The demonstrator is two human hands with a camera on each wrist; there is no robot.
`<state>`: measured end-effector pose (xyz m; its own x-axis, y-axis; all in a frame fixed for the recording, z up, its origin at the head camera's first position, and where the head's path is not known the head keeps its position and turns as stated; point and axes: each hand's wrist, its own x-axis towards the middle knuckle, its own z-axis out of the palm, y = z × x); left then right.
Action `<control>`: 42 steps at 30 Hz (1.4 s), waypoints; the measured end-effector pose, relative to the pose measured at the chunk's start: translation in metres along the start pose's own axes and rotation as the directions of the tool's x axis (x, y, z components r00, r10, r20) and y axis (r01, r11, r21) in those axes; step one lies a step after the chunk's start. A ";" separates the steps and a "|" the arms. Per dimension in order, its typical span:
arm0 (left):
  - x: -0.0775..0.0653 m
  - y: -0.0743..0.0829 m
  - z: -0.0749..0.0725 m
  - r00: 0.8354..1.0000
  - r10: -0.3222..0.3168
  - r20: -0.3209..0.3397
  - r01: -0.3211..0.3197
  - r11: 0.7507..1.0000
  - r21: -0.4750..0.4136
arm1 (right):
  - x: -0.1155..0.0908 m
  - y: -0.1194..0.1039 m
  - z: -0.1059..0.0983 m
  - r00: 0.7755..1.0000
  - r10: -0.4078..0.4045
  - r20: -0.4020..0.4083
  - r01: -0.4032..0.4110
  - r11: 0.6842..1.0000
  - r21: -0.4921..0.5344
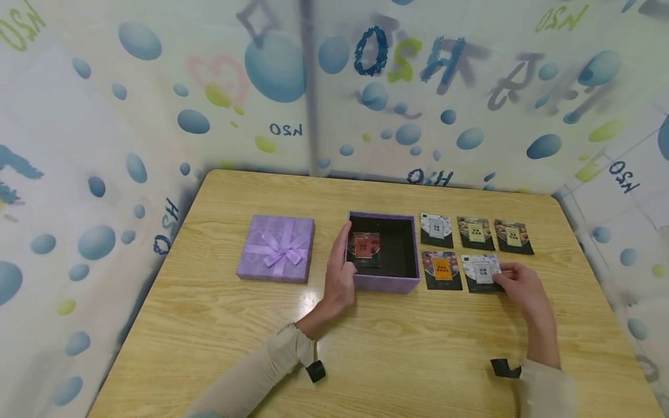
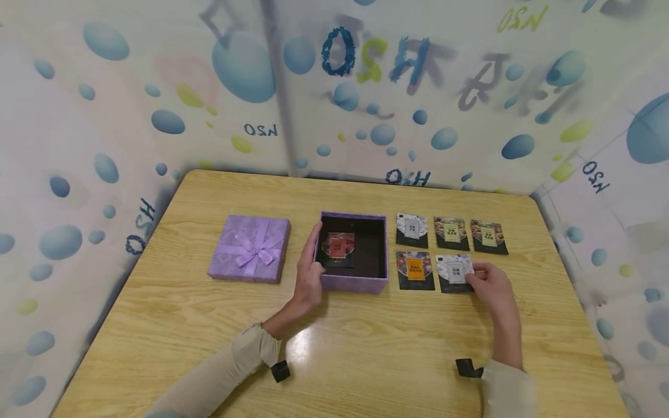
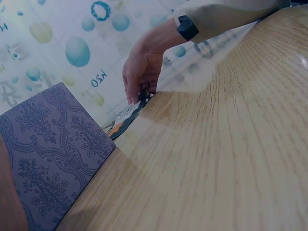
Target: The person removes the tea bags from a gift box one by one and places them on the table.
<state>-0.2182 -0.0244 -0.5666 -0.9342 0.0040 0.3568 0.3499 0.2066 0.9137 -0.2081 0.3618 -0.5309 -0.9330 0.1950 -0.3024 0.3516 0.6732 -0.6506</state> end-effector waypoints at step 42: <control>0.000 0.001 -0.001 1.000 -0.027 0.011 0.027 1.000 0.007 | -0.007 -0.005 0.007 0.990 0.077 -0.114 -0.087 0.992 -0.087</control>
<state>-0.2181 -0.0252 -0.5658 -0.9440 0.0090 0.3297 0.3239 0.2139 0.9216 -0.2031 0.3516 -0.5303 -0.9060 0.3262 -0.2698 0.4232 0.7131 -0.5589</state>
